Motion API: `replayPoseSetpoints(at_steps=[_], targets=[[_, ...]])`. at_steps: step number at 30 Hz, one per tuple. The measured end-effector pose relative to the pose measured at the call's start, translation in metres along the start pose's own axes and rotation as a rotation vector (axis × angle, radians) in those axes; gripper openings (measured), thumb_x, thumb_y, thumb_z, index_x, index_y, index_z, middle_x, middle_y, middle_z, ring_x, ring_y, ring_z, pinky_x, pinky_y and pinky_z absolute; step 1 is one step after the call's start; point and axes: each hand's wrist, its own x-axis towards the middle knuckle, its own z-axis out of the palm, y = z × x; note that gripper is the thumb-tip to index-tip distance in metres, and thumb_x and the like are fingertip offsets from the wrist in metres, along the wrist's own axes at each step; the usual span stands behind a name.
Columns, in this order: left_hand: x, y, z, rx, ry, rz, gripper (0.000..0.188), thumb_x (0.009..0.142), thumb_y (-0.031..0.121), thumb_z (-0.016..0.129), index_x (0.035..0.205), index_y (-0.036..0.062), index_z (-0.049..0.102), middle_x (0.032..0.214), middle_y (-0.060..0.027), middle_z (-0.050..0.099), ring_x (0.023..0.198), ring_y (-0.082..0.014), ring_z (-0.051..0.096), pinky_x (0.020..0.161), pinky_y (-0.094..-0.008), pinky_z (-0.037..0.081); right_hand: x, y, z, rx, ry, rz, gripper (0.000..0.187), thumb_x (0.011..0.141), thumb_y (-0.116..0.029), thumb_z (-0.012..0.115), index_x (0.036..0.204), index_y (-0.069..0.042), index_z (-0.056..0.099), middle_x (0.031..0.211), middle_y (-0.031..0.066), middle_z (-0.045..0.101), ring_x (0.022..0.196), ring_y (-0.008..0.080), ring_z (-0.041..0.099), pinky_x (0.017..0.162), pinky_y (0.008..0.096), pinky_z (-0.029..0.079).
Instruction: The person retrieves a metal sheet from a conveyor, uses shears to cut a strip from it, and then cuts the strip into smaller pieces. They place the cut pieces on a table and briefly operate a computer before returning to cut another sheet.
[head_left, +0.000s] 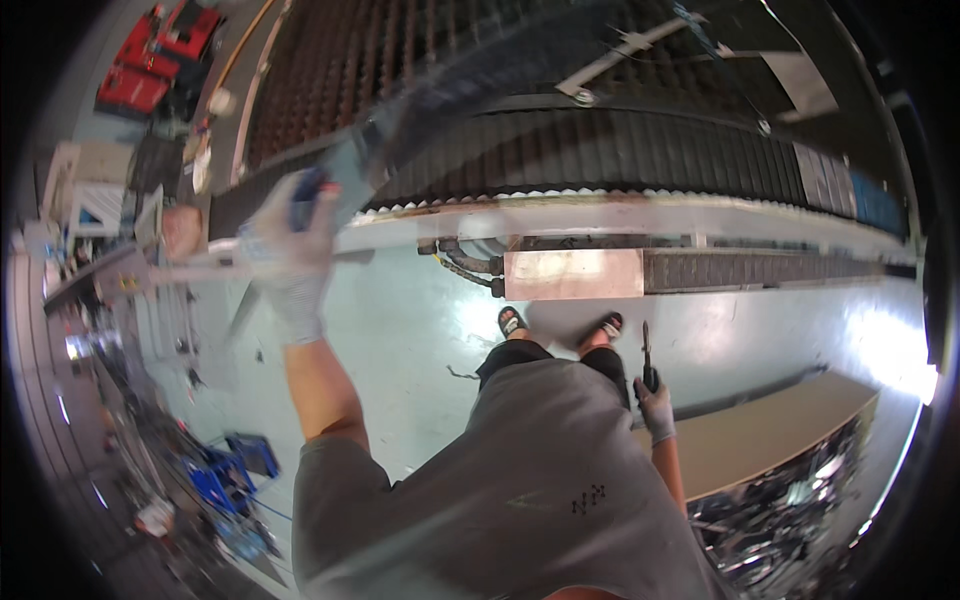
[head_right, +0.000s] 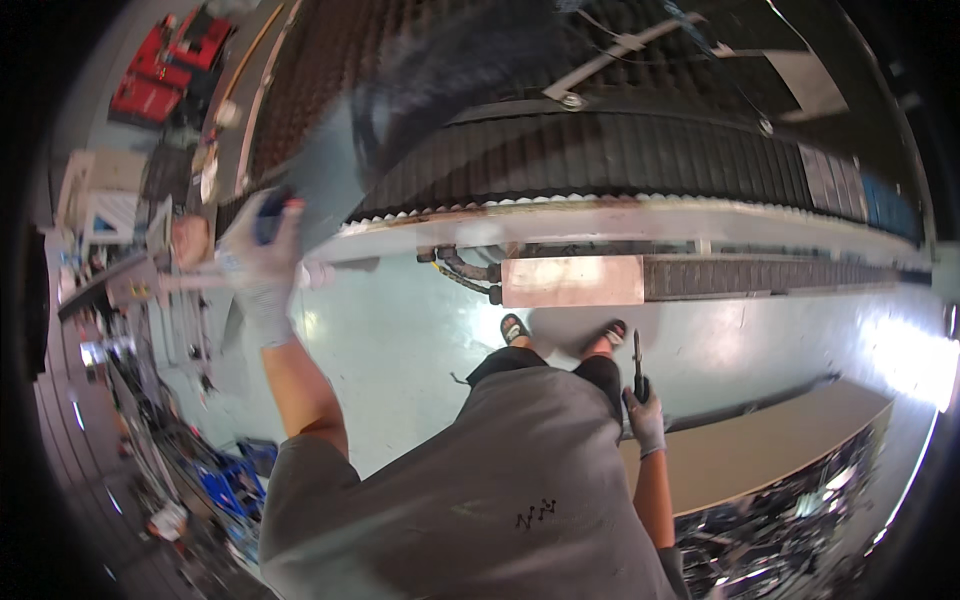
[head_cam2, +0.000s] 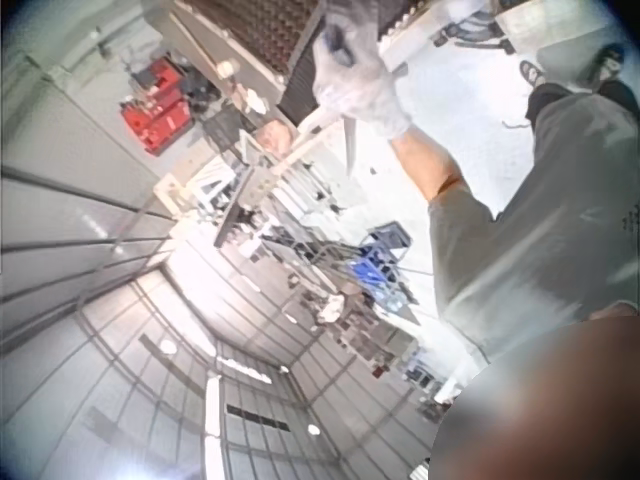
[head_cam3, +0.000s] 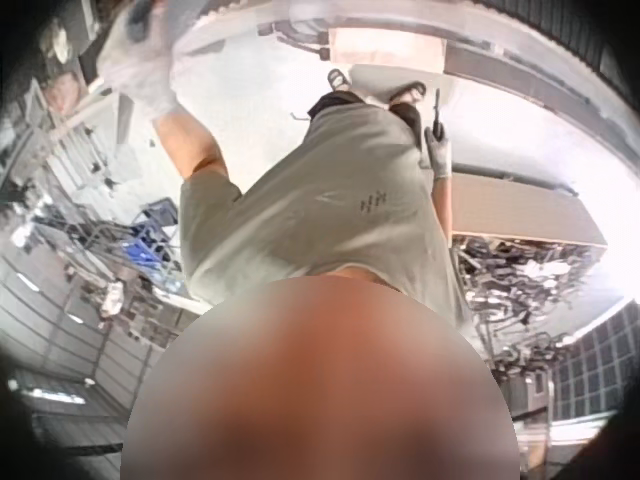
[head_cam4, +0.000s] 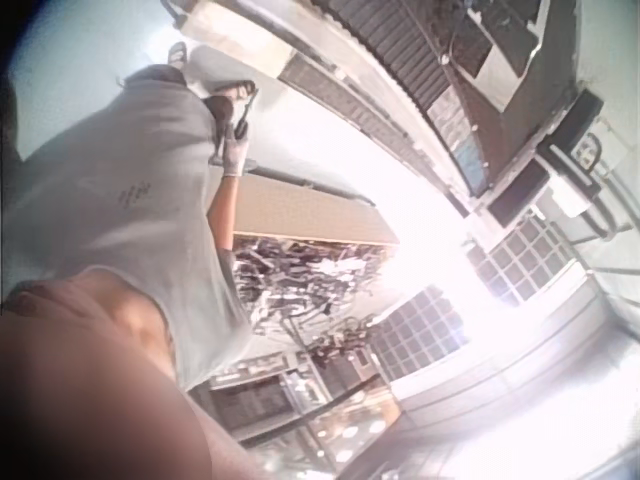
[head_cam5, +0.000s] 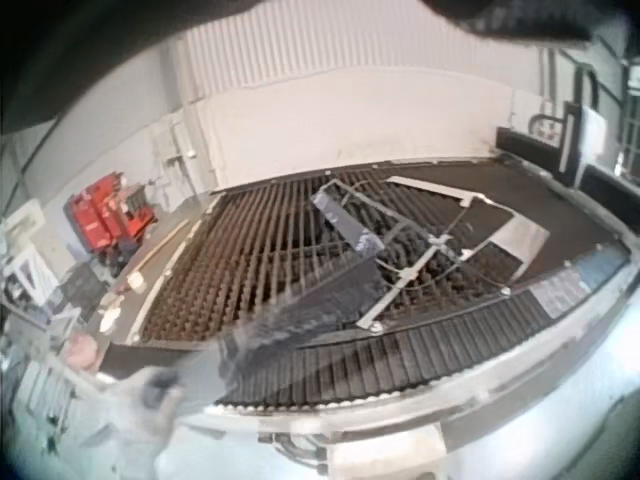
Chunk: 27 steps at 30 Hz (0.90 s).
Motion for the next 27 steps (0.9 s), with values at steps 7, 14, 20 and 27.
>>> replayPoseSetpoints(at_steps=[7, 14, 20, 27], targets=[[0.05, 0.109, 0.016, -1.011, 0.053, -0.366, 0.03, 0.096, 0.015, 0.072, 0.119, -0.0035, 0.068, 0.108, -0.0101, 0.069, 0.094, -0.0193, 0.066, 0.085, -0.032, 0.055, -0.013, -0.048, -0.032, 0.114, 0.011, -0.216, 0.053, 0.096, -0.026, 0.069, 0.139, 0.0, 0.054, 0.113, 0.0159, 0.068, 0.104, 0.0237, 0.064, 0.096, 0.0348, 0.049], [0.036, 0.349, 0.13, -1.474, -0.285, -0.087, 0.032, 0.105, 0.027, 0.061, 0.12, -0.0014, 0.064, 0.105, -0.0069, 0.068, 0.092, -0.0186, 0.068, 0.081, -0.0309, 0.057, -0.088, -0.043, -0.151, 0.427, 0.101, -0.348, 0.059, 0.098, -0.036, 0.068, 0.144, -0.004, 0.05, 0.123, 0.0163, 0.064, 0.114, 0.0236, 0.06, 0.101, 0.0355, 0.046], [0.003, 0.553, 0.196, -1.668, -0.716, -0.208, 0.037, 0.103, 0.03, 0.064, 0.124, -0.0002, 0.063, 0.109, -0.0078, 0.069, 0.096, -0.02, 0.068, 0.087, -0.0344, 0.056, -0.103, -0.009, -0.208, 0.47, 0.518, -0.484, 0.061, 0.102, -0.03, 0.064, 0.155, -0.008, 0.042, 0.106, 0.0033, 0.06, 0.091, 0.0101, 0.056, 0.075, 0.0282, 0.052], [-0.075, 0.759, 0.244, -1.809, -1.348, 0.021, 0.025, 0.103, 0.022, 0.063, 0.115, -0.0002, 0.066, 0.11, -0.0073, 0.07, 0.097, -0.0169, 0.069, 0.086, -0.0317, 0.057, -0.119, 0.038, -0.254, 0.742, 0.992, -0.357, 0.056, 0.103, -0.029, 0.061, 0.149, -0.003, 0.045, 0.111, 0.0069, 0.061, 0.096, 0.015, 0.061, 0.084, 0.0333, 0.055]])
